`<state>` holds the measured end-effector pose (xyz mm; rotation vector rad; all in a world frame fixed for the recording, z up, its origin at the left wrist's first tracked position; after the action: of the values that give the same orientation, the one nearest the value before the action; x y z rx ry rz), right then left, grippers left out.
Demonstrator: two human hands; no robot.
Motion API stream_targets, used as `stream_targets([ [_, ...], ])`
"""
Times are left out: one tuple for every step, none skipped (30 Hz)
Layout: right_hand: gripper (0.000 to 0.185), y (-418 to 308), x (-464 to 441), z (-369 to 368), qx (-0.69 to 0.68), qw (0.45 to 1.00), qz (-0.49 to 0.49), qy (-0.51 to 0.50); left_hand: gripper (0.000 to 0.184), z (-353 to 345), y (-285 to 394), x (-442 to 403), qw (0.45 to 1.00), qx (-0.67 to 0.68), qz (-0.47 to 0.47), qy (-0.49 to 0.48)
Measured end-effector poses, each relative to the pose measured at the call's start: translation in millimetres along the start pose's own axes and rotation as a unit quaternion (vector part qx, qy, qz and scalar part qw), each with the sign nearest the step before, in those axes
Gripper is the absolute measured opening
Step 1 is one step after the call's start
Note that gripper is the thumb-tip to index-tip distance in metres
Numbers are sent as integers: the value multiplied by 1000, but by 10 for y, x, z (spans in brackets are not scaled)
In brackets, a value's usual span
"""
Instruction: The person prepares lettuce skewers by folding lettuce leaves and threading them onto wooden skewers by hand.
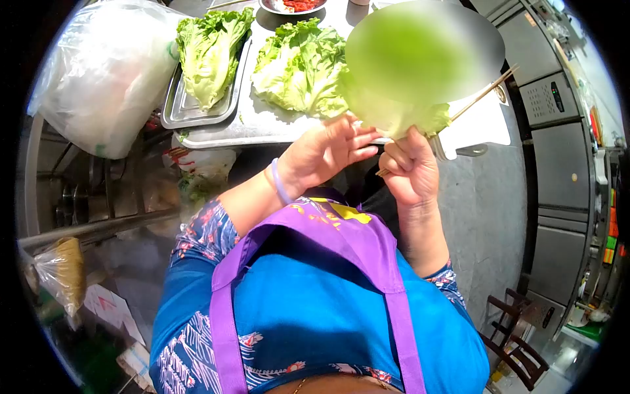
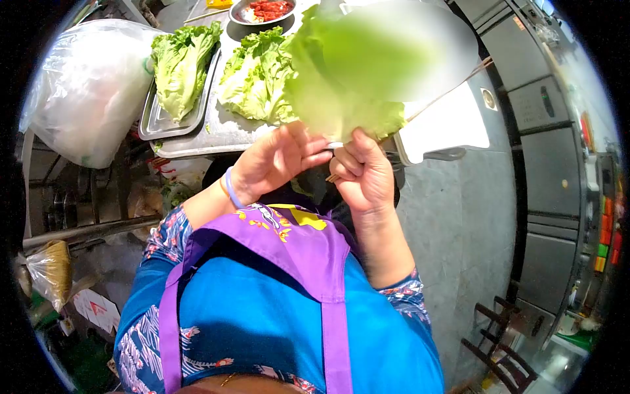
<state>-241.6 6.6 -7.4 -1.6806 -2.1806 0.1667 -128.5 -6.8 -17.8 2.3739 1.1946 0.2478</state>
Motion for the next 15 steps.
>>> stream_targets([
  [21, 25, -29, 34, -3, 1000, -5, 11, 34, 34, 54, -48, 1000, 12, -19, 22],
  [17, 41, -65, 36, -11, 1000, -7, 2, 31, 56, 115, -96, 998, 22, -38, 44],
  [12, 52, -106, 31, -18, 1000, -8, -5, 31, 1, 183, -110, 998, 22, -36, 43],
  [11, 73, -167, 36, -31, 999, -8, 3, 30, 66, 333, -112, 992, -50, -72, 89],
  [11, 108, -238, 43, -44, 999, -8, 13, 30, 122, 497, -104, 978, -121, -107, 134],
  [10, 178, -305, 24, -66, 997, -17, 22, 29, 118, 668, -115, 959, -202, -127, 151],
  [12, 248, -352, -43, -44, 998, -15, 45, 28, 111, 854, -124, 933, -282, -146, 167],
  [14, 342, -434, -44, -28, 998, -15, 51, 27, 87, 1044, -122, 894, -370, -176, 182],
  [16, 436, -511, -29, -11, 998, -15, 56, 26, 181, 1204, -151, 845, -469, -185, 177],
  [18, 563, -577, 68, -4, 997, -35, 74, 29, 306, 1276, -149, 819, -513, -159, 204],
  [19, 680, -641, 192, 5, 995, -54, 89, 31, 423, 1353, -155, 788, -556, -135, 229],
  [17, 781, -621, 255, 24, 991, -71, 111, 38, 544, 1392, -169, 744, -612, -94, 251],
  [15, 894, -561, 319, 45, 984, -111, 132, 38, 626, 1416, -132, 743, -614, -92, 250],
  [14, 917, -470, 359, 72, 980, -122, 137, 42, 641, 1504, -70, 624, -725, -110, 269],
  [13, 900, -356, 298, 100, 976, -132, 141, 46, 572, 1566, -25, 489, -817, -127, 280],
])
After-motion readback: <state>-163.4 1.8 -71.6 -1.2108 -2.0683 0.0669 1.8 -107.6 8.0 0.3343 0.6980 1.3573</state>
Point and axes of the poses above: each hand's wrist, its own x-axis away from the middle knuckle, its own z-axis out of the back of the hand, y = z × x, the point moved 8 cm from there along -x, towards the middle knuckle, and after that the axes turned 7 degrees about -x, right-handed, at the moved point
